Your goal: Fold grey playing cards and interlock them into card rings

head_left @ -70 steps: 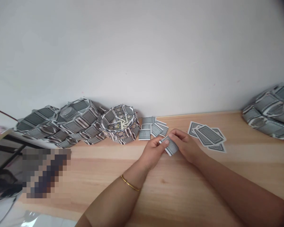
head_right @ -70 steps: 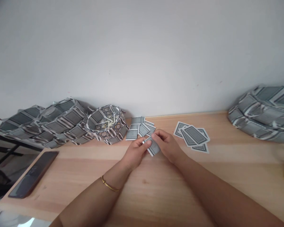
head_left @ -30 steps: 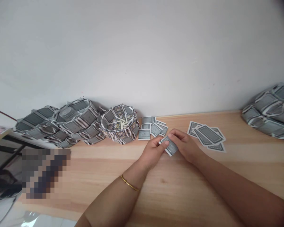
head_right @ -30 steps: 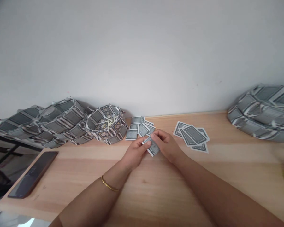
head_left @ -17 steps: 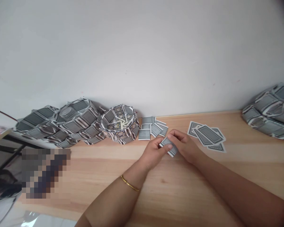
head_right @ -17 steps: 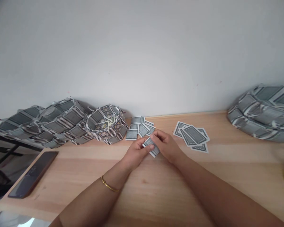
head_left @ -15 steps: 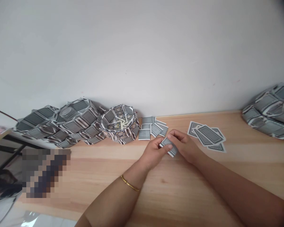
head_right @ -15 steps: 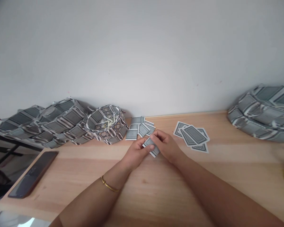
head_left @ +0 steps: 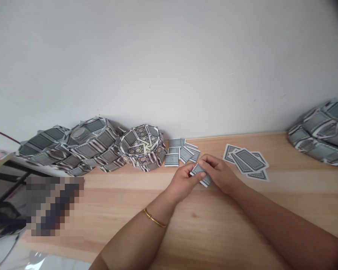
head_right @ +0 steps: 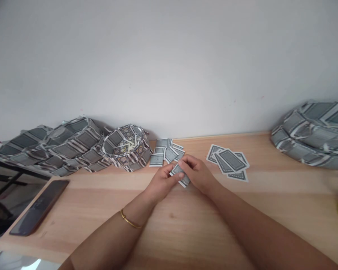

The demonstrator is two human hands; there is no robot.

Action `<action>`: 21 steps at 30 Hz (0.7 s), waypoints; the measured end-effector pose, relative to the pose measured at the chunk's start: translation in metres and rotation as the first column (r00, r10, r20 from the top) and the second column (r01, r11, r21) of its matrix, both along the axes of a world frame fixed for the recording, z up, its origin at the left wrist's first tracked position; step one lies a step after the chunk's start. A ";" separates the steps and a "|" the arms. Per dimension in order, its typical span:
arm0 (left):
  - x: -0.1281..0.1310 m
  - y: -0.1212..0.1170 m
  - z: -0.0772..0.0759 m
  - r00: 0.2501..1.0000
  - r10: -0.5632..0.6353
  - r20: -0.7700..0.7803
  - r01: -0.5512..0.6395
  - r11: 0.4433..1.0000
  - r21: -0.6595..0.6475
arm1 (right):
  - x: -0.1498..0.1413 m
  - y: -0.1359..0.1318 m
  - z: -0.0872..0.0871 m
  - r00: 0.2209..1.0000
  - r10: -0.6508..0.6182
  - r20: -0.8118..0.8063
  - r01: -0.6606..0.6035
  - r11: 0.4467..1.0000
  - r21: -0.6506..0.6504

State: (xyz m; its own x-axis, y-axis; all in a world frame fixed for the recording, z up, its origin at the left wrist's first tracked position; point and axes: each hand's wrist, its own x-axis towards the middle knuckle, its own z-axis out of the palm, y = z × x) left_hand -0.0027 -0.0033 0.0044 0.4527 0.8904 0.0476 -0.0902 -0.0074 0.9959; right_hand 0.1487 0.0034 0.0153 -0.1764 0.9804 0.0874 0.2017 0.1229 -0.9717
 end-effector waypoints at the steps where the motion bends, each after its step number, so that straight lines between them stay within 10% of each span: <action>1: 0.000 0.000 0.000 1.000 0.002 -0.001 -0.002 1.000 0.002 | 0.000 0.000 0.000 1.000 -0.001 0.000 0.001 1.000 0.001; 21: 0.000 0.001 -0.001 1.000 0.000 -0.027 0.001 1.000 0.010 | 0.000 -0.001 0.000 1.000 -0.001 0.019 0.001 1.000 0.015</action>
